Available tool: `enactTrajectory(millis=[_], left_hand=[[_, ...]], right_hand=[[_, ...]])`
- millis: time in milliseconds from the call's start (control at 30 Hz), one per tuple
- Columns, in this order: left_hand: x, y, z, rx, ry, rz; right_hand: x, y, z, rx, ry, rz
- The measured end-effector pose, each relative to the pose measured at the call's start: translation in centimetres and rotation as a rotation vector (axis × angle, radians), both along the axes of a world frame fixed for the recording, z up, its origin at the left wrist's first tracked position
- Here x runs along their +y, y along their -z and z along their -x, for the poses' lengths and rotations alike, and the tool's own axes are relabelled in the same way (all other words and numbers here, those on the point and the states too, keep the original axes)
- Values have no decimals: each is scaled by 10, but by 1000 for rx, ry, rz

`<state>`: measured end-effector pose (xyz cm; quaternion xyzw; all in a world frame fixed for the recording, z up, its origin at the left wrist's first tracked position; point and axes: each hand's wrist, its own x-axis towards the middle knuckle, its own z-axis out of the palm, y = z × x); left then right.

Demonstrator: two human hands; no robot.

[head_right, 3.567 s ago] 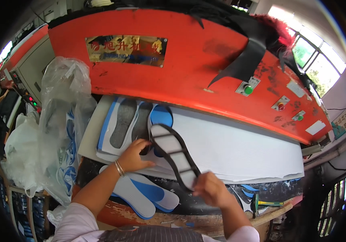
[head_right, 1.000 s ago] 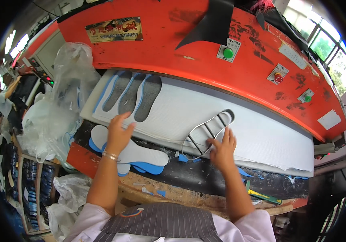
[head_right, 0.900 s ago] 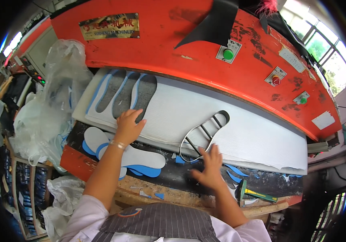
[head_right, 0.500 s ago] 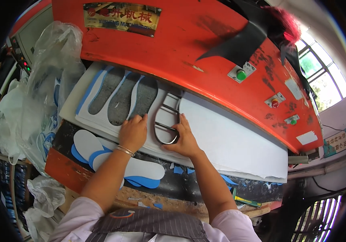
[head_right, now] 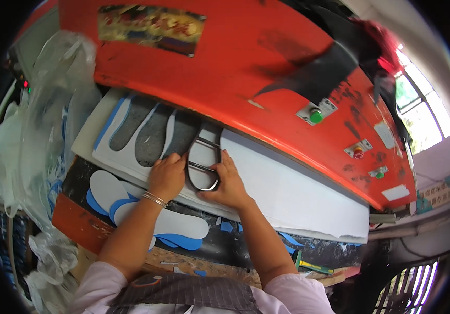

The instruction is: Operating a hydraulic press to cut shoe insole shapes from material sheets.

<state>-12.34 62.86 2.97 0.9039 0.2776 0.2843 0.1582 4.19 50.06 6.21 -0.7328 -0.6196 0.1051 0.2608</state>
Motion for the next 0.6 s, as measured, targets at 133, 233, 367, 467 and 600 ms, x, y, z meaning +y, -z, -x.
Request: enactTrajectory(millis=[133, 233, 367, 467, 600], left_hand=[[-15, -5, -11, 83, 43, 40], [-28, 6, 1, -187, -32, -49], [-80, -71, -30, -384, 220, 84], [-134, -144, -85, -189, 533, 216], [-183, -211, -139, -208, 714, 91]], right_hand=[[-27, -1, -17, -27, -68, 38], [-77, -15, -16, 3, -88, -225], [-183, -56, -93, -306, 541, -890], [-252, -133, -185, -220, 943, -1333], [-355, -173, -295, -505, 1520, -1235]])
